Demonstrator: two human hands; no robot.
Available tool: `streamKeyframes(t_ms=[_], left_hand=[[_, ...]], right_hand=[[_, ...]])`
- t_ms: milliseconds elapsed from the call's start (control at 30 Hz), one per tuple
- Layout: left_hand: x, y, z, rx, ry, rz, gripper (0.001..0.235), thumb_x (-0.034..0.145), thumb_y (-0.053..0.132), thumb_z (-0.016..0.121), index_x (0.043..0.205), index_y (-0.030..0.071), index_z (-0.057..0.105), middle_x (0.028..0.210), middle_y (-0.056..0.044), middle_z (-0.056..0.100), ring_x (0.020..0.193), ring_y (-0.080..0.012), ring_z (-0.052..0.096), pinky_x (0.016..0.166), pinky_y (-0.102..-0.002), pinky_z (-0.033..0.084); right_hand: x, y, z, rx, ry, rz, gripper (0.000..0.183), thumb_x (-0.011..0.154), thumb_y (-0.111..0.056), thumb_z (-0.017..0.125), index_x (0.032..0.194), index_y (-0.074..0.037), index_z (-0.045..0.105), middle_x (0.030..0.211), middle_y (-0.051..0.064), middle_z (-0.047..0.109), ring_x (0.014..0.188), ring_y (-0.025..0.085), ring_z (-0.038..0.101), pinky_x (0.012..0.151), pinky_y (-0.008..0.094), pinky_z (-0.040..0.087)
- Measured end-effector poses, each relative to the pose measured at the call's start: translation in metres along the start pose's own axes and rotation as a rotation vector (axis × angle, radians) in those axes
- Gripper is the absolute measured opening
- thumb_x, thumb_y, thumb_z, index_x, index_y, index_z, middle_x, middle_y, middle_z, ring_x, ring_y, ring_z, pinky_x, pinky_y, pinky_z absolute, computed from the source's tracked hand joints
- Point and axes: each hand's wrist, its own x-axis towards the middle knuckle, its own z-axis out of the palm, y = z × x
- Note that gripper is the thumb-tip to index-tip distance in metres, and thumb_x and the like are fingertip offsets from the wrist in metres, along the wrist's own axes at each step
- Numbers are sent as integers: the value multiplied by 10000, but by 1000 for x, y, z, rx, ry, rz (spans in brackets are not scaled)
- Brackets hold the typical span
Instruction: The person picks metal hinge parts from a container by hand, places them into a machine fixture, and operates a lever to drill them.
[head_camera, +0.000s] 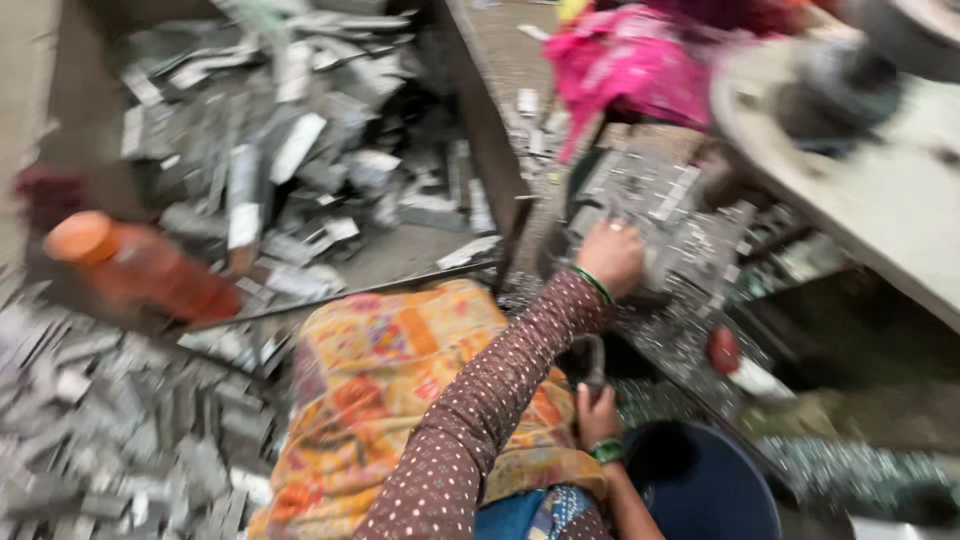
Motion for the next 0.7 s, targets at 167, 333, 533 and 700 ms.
streamKeyframes(t_ms=[167, 333, 533, 700], left_hand=[[-107, -57, -25, -144, 488, 21, 261, 882, 155, 603, 1123, 80, 672, 1118, -100, 691, 1136, -273, 633, 1021, -424, 504], [-192, -186, -14, 66, 416, -628, 435, 914, 180, 628, 1341, 104, 591, 1367, -177, 563, 1230, -355, 550, 993, -473, 491], [-239, -318, 7, 654, 315, -1037, 591, 845, 307, 654, 1369, 78, 505, 1392, -228, 519, 1215, -363, 532, 1009, -476, 455], [-238, -348, 28, 527, 164, -1023, 174, 1037, 143, 540, 1176, 67, 614, 1100, -167, 618, 1030, -336, 607, 845, -465, 512]], right_hand=[[14, -2, -51, -30, -98, -29, 605, 945, -612, 569, 1062, -25, 660, 934, 271, 726, 874, 469, 704, 779, 532, 544], [15, -20, -87, -145, -153, 42, 571, 935, -592, 592, 1028, -38, 690, 911, 238, 740, 877, 452, 705, 801, 511, 534], [12, -18, -92, -169, -115, 82, 566, 926, -590, 600, 1037, -43, 693, 899, 223, 747, 848, 427, 718, 793, 492, 535], [17, -10, -93, -239, -79, 32, 594, 924, -595, 622, 1088, -30, 699, 968, 242, 739, 939, 441, 700, 827, 490, 529]])
